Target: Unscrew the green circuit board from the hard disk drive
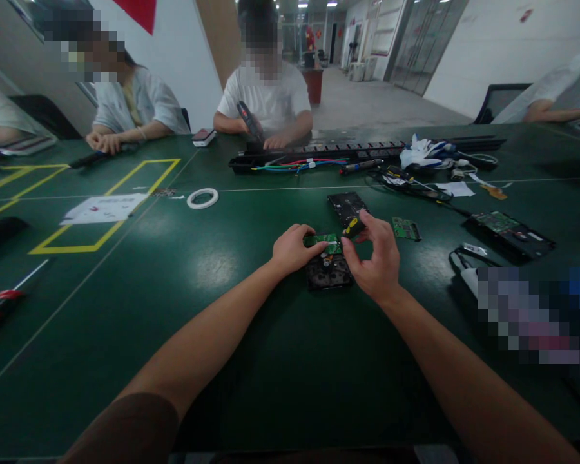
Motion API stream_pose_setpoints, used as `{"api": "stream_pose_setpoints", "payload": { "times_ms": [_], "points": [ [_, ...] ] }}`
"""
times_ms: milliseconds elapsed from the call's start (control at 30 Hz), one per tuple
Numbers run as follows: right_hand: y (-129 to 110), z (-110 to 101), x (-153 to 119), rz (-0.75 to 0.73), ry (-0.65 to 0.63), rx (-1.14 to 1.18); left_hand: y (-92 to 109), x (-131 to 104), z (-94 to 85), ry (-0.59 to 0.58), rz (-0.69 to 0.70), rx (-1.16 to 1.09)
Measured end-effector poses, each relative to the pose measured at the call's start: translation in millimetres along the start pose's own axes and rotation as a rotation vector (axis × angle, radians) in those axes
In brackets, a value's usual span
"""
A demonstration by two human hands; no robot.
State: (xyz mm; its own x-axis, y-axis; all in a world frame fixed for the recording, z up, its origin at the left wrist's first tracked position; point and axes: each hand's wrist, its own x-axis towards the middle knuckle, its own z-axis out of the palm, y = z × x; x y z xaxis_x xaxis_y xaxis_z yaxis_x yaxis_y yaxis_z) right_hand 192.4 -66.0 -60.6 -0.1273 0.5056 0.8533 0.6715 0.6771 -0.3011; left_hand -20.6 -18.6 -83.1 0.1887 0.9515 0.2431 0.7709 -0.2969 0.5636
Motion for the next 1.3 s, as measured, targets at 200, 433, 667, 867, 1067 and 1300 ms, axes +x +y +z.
{"api": "stream_pose_setpoints", "payload": {
  "times_ms": [200,433,667,867,1067,1300],
  "points": [
    [-0.8,0.3,1.8,0.016,-0.003,0.009,0.1,0.7,0.0,-0.001,-0.001,0.007],
    [4.6,5.4,-2.1,0.067,-0.037,0.090,-0.6,1.0,0.4,-0.006,-0.006,0.007],
    [3.3,4.7,-0.1,0.063,0.004,0.056,-1.4,1.3,0.9,-0.016,-0.016,0.009],
    [1.0,2.7,2.0,0.029,-0.005,0.073,-0.1,0.9,-0.2,-0.018,-0.011,0.017],
    [0.1,1.6,2.1,0.026,-0.010,0.014,0.1,0.7,-0.6,-0.009,-0.004,0.015],
    [-0.3,-0.2,2.2,0.057,-0.019,0.018,-1.3,1.2,0.1,-0.016,-0.006,0.004]
  ]
}}
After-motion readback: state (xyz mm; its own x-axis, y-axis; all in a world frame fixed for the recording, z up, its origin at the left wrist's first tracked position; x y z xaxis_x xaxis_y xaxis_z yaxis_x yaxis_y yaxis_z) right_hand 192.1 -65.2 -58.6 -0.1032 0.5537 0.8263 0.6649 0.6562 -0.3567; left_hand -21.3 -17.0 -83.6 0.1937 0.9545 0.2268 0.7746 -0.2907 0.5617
